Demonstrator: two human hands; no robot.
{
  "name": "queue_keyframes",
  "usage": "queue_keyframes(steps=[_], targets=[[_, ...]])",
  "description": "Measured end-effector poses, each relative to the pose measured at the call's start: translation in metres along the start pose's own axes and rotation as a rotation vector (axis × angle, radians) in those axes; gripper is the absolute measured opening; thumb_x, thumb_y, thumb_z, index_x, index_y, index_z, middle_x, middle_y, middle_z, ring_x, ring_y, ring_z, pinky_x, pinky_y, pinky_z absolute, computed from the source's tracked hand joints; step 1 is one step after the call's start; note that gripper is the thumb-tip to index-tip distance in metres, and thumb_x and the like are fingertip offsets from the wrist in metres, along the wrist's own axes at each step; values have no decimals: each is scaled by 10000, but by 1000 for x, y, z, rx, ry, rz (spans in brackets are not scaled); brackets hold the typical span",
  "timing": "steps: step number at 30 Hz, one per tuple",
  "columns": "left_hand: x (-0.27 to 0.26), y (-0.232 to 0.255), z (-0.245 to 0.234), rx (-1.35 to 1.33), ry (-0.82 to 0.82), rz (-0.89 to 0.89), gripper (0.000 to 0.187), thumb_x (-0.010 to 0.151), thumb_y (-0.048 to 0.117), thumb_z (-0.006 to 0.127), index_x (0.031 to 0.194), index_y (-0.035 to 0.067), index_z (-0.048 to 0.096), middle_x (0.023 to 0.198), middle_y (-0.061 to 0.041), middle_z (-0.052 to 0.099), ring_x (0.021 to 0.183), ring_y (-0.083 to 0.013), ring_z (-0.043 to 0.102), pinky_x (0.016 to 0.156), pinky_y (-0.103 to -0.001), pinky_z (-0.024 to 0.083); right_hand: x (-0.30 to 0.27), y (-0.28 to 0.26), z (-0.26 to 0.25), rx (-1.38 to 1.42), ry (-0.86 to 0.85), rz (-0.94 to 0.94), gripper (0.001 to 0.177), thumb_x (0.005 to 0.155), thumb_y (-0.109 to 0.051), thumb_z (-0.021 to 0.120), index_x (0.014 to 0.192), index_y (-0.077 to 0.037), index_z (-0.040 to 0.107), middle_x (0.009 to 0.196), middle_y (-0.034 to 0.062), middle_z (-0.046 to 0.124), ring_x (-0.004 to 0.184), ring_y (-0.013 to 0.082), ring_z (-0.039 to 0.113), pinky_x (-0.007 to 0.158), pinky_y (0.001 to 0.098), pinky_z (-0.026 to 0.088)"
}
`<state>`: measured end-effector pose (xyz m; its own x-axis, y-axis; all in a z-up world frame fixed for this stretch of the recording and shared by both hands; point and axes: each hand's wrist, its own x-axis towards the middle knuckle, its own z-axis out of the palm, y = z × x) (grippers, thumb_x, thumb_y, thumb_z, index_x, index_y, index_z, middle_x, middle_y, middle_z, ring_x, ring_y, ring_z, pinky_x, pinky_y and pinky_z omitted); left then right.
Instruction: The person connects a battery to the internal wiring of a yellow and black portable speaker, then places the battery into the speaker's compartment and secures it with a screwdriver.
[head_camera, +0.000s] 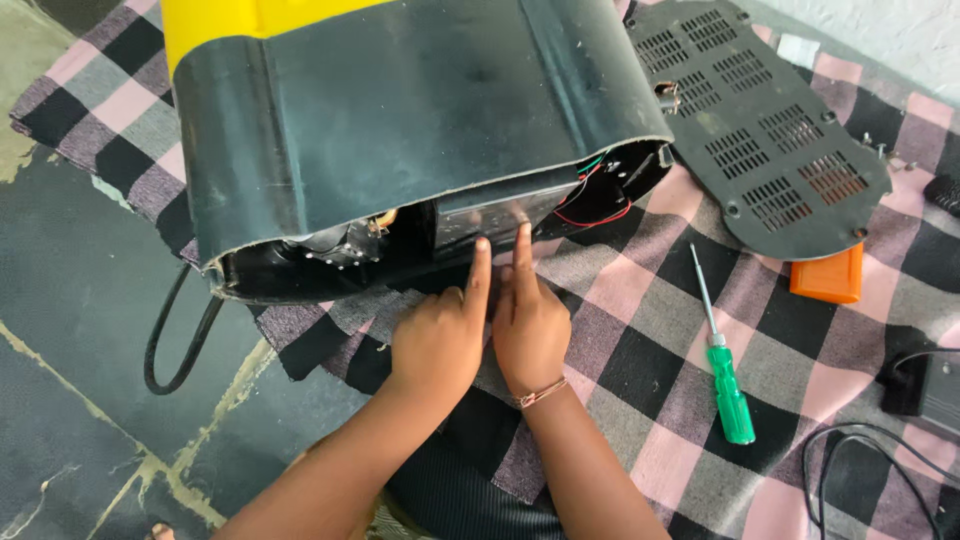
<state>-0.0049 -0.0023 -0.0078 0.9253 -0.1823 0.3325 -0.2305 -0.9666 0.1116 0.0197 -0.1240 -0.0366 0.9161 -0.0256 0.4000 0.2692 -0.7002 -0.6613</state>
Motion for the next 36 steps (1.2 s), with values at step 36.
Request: queue_keyframes(steps=[36], targets=[[-8, 3, 2, -93, -335, -234, 851, 961, 298, 613, 1565, -89, 155, 663, -132, 708, 533, -328, 701, 504, -453, 567, 19, 21, 7, 68, -114, -113, 787, 965, 8, 579, 1639, -164, 209, 1049, 152, 671, 826, 348, 706, 671, 433, 568]])
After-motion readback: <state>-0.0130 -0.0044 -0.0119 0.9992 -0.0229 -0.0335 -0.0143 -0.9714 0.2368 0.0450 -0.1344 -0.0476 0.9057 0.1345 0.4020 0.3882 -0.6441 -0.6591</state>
